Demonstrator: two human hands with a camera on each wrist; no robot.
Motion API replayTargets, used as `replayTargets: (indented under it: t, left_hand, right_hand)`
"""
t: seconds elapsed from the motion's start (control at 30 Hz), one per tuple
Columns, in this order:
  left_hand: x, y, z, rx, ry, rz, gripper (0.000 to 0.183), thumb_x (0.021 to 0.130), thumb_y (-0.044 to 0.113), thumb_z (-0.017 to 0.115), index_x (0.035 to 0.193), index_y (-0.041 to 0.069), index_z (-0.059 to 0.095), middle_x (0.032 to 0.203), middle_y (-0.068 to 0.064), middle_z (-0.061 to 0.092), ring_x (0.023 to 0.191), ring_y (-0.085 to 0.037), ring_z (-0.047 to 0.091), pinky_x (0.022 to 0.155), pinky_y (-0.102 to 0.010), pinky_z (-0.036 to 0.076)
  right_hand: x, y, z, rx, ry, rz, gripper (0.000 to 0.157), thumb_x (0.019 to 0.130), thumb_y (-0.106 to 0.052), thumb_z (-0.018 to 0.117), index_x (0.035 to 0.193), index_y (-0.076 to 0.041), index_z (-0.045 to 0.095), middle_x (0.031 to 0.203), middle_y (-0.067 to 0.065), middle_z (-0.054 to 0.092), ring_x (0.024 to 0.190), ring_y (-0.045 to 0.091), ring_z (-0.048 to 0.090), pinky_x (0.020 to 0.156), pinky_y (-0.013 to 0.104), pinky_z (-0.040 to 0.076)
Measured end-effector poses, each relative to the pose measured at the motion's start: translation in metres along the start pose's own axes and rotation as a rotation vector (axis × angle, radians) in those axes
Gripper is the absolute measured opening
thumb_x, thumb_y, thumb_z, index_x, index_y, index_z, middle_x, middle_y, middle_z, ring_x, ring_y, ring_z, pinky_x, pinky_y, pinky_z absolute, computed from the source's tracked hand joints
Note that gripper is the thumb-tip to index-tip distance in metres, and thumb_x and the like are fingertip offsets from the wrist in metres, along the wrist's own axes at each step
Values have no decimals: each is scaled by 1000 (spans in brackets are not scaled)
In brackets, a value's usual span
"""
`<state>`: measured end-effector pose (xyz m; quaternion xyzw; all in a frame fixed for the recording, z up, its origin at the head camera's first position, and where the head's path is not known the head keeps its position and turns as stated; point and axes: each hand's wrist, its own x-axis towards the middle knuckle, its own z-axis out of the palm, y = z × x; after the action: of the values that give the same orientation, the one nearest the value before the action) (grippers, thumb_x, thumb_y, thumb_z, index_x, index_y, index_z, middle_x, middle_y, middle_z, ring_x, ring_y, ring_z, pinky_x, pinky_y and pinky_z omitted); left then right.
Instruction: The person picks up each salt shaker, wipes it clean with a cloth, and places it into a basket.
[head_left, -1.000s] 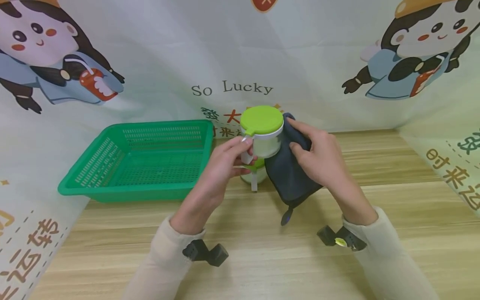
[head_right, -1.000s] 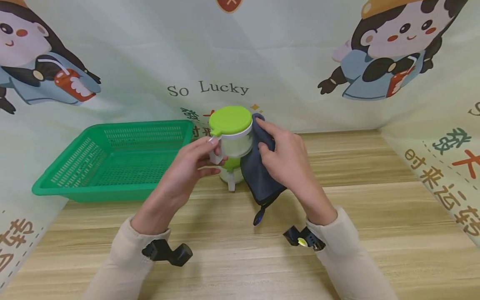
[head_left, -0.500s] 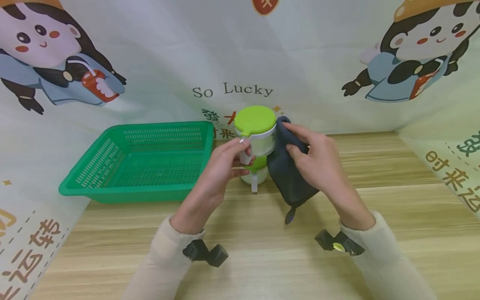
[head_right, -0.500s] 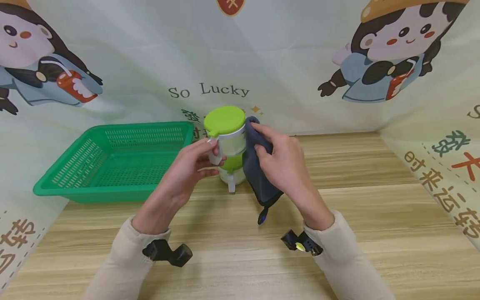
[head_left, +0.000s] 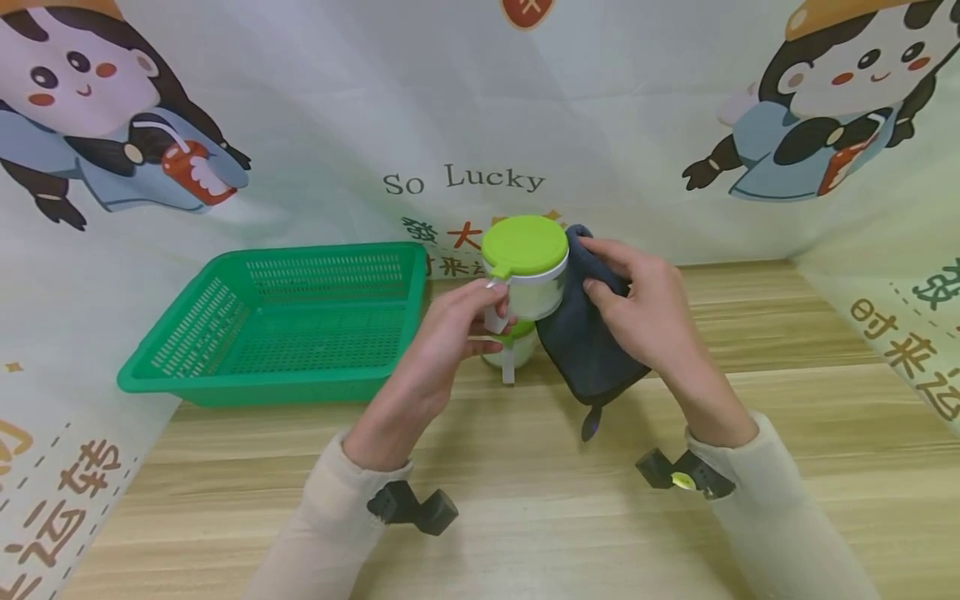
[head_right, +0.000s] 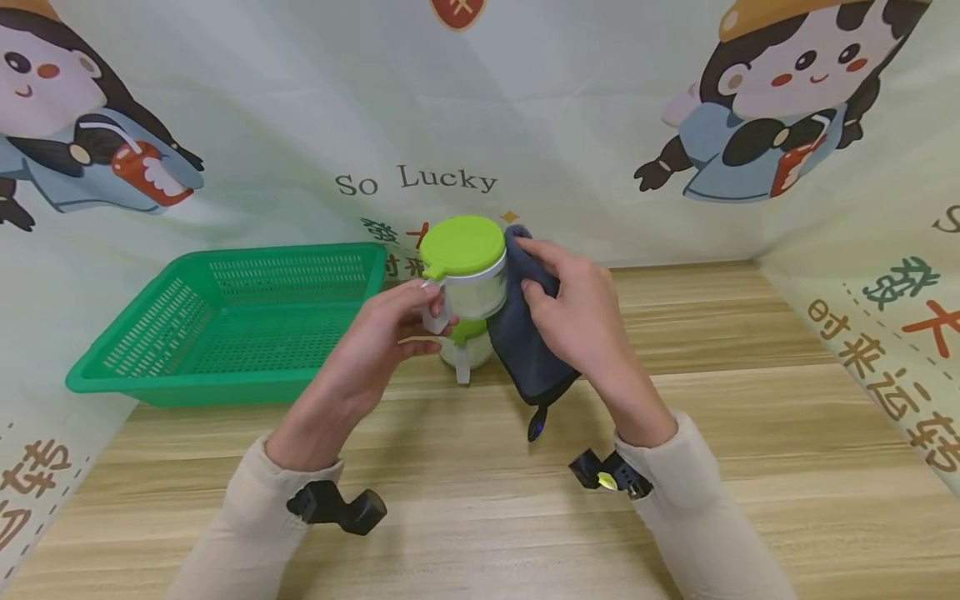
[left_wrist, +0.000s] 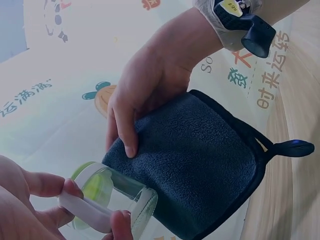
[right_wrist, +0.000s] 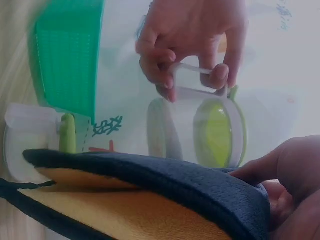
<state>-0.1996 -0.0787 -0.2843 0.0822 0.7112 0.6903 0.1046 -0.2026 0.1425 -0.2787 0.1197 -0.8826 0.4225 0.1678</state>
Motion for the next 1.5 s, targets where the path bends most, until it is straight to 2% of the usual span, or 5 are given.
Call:
replayTargets:
  t: [0.23, 0.5, 0.73, 0.97, 1.5]
  left_hand:
    - [0, -1, -2, -28, 18, -1, 29, 108, 32, 48, 87, 13, 53, 93, -6, 59, 91, -22, 58, 89, -38, 51]
    - [1, -1, -1, -12, 17, -10, 29, 108, 30, 48, 86, 12, 54, 92, -5, 59, 90, -22, 58, 89, -39, 51]
    - [1, -1, 2, 11, 13, -18, 29, 107, 30, 49, 85, 12, 54, 92, -5, 59, 89, -21, 57, 87, -37, 51]
    - [0, -1, 4, 26, -4, -19, 29, 107, 30, 49, 85, 11, 53, 93, -6, 58, 90, -21, 55, 91, -42, 51]
    - [0, -2, 1, 14, -8, -7, 29, 108, 32, 48, 87, 12, 53, 95, -6, 59, 93, -23, 56, 89, -39, 51]
  right_hand:
    - [-6, -9, -2, -16, -24, -23, 47, 98, -9, 64, 143, -20, 62, 129, 13, 73, 106, 31, 75, 71, 33, 56]
    - [-3, -5, -3, -23, -25, -33, 46, 97, -7, 64, 142, -18, 63, 127, 15, 73, 112, 34, 73, 54, 26, 42]
    - [0, -1, -8, -17, -25, -17, 45, 97, -8, 64, 141, -18, 64, 123, 14, 75, 113, 34, 73, 80, 40, 55]
    - [1, 2, -11, -19, -39, -12, 45, 97, -6, 64, 140, -16, 64, 123, 16, 75, 118, 36, 70, 90, 47, 54]
    - [-2, -4, -9, -65, -36, -38, 46, 96, -8, 65, 141, -17, 64, 119, 15, 76, 100, 33, 76, 77, 44, 58]
